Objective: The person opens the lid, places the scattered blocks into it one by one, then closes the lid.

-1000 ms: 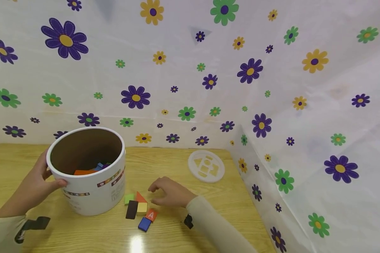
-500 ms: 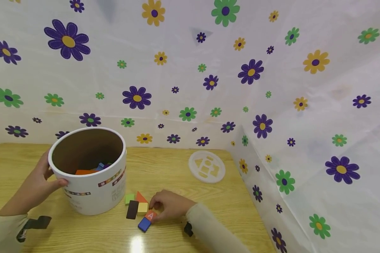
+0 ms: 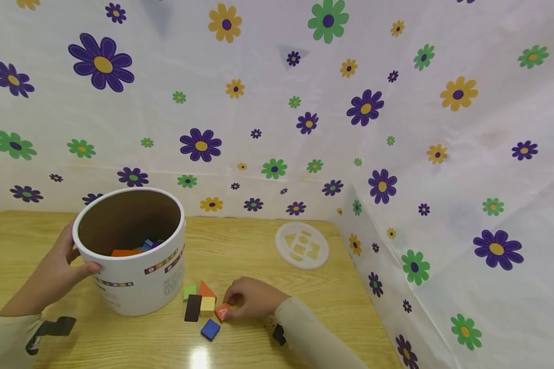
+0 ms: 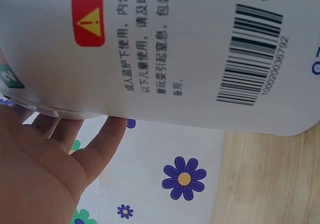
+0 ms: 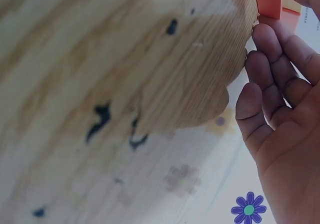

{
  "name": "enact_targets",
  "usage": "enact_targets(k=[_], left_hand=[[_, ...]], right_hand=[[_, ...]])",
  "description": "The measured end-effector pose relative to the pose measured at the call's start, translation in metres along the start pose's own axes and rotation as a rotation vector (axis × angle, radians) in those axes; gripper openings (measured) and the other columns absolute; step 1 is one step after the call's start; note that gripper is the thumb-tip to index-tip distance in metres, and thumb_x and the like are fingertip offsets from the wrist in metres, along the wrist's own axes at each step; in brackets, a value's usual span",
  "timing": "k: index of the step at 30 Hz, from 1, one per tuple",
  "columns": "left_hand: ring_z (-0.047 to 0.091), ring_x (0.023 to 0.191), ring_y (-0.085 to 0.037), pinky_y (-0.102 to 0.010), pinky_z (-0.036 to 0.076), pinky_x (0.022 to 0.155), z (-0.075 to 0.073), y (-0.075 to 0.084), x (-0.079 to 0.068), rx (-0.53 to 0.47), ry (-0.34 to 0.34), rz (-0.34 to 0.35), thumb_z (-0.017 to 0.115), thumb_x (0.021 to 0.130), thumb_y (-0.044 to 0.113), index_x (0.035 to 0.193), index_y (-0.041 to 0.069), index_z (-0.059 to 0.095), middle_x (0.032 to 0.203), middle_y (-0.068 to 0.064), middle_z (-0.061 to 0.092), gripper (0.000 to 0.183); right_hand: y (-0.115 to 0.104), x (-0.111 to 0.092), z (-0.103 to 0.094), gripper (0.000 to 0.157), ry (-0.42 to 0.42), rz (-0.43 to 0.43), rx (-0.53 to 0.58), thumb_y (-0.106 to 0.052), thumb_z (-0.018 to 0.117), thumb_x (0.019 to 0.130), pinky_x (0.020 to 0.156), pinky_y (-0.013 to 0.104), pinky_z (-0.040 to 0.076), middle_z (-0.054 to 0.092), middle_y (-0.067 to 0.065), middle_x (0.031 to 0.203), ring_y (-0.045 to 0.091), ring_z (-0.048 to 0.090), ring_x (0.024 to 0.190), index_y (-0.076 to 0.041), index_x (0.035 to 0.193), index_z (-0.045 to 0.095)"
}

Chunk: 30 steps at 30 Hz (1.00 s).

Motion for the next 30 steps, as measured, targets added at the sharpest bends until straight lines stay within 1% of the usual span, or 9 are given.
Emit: enact_targets(k=[6, 12, 17, 22, 25, 28, 30], left_hand=[[0.019, 0.147, -0.051, -0.087, 0.032, 0.098, -0.001, 0.001, 0.000, 0.001, 0.004, 0.014, 0.080, 0.092, 0.024, 0.166, 0.039, 0.006, 0.169, -0.011, 0.018, 0.106], [0.019, 0.148, -0.052, -0.087, 0.032, 0.099, 0.000, 0.000, 0.001, 0.004, 0.000, 0.004, 0.080, 0.092, 0.025, 0.166, 0.039, 0.006, 0.170, -0.012, 0.017, 0.105], [0.018, 0.148, -0.052, -0.086, 0.032, 0.099, 0.000, -0.002, 0.000, 0.011, -0.002, -0.002, 0.079, 0.093, 0.027, 0.166, 0.039, 0.005, 0.170, -0.013, 0.017, 0.105], [0.019, 0.147, -0.052, -0.087, 0.032, 0.099, 0.000, -0.001, 0.000, 0.009, 0.000, -0.003, 0.079, 0.093, 0.028, 0.166, 0.039, 0.005, 0.170, -0.013, 0.017, 0.104], [0.019, 0.147, -0.053, -0.087, 0.032, 0.099, 0.001, -0.001, 0.000, 0.010, 0.001, -0.005, 0.079, 0.093, 0.029, 0.166, 0.038, 0.005, 0.170, -0.014, 0.017, 0.104], [0.019, 0.147, -0.052, -0.086, 0.032, 0.099, 0.001, -0.001, 0.000, 0.012, 0.002, -0.007, 0.079, 0.093, 0.029, 0.166, 0.037, 0.005, 0.170, -0.014, 0.017, 0.104], [0.018, 0.147, -0.052, -0.086, 0.033, 0.099, 0.001, -0.001, 0.001, 0.019, 0.004, -0.007, 0.079, 0.093, 0.029, 0.166, 0.038, 0.004, 0.170, -0.014, 0.016, 0.104]], right_hand=[[0.007, -0.001, -0.002, 0.020, 0.020, 0.004, -0.012, -0.037, 0.079, 0.093, 0.088, 0.016, 0.051, 0.064, -0.018, 0.103, -0.003, 0.056, 0.093, -0.023, 0.107, 0.075], [0.017, -0.005, -0.006, 0.022, 0.092, 0.027, 0.012, -0.040, 0.079, 0.092, 0.088, 0.018, 0.053, 0.066, -0.018, 0.102, -0.004, 0.059, 0.093, -0.023, 0.106, 0.077], [0.028, -0.010, -0.011, 0.027, 0.165, 0.085, 0.029, -0.047, 0.078, 0.091, 0.084, 0.018, 0.055, 0.069, -0.021, 0.101, -0.004, 0.062, 0.090, -0.025, 0.108, 0.079], [0.036, -0.014, -0.018, 0.027, 0.227, 0.127, 0.059, -0.042, 0.076, 0.094, 0.076, 0.019, 0.056, 0.072, -0.018, 0.100, -0.003, 0.063, 0.085, -0.023, 0.113, 0.079], [0.036, -0.017, -0.023, 0.029, 0.293, 0.126, 0.023, -0.043, 0.074, 0.096, 0.074, 0.019, 0.057, 0.074, -0.014, 0.098, -0.002, 0.064, 0.084, -0.020, 0.113, 0.079], [0.034, -0.019, -0.031, 0.032, 0.381, 0.111, -0.053, -0.044, 0.072, 0.097, 0.074, 0.021, 0.058, 0.075, -0.010, 0.100, 0.000, 0.065, 0.085, -0.017, 0.113, 0.079], [0.032, -0.020, -0.036, 0.031, 0.442, 0.096, -0.100, -0.041, 0.072, 0.097, 0.074, 0.022, 0.059, 0.076, -0.007, 0.101, 0.003, 0.066, 0.087, -0.016, 0.113, 0.078]])
Point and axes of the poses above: each hand's wrist, its own x-axis towards the middle knuckle, its own z-axis out of the palm, y = z × x, the point moved 5 cm from there along x, towards the middle knuckle
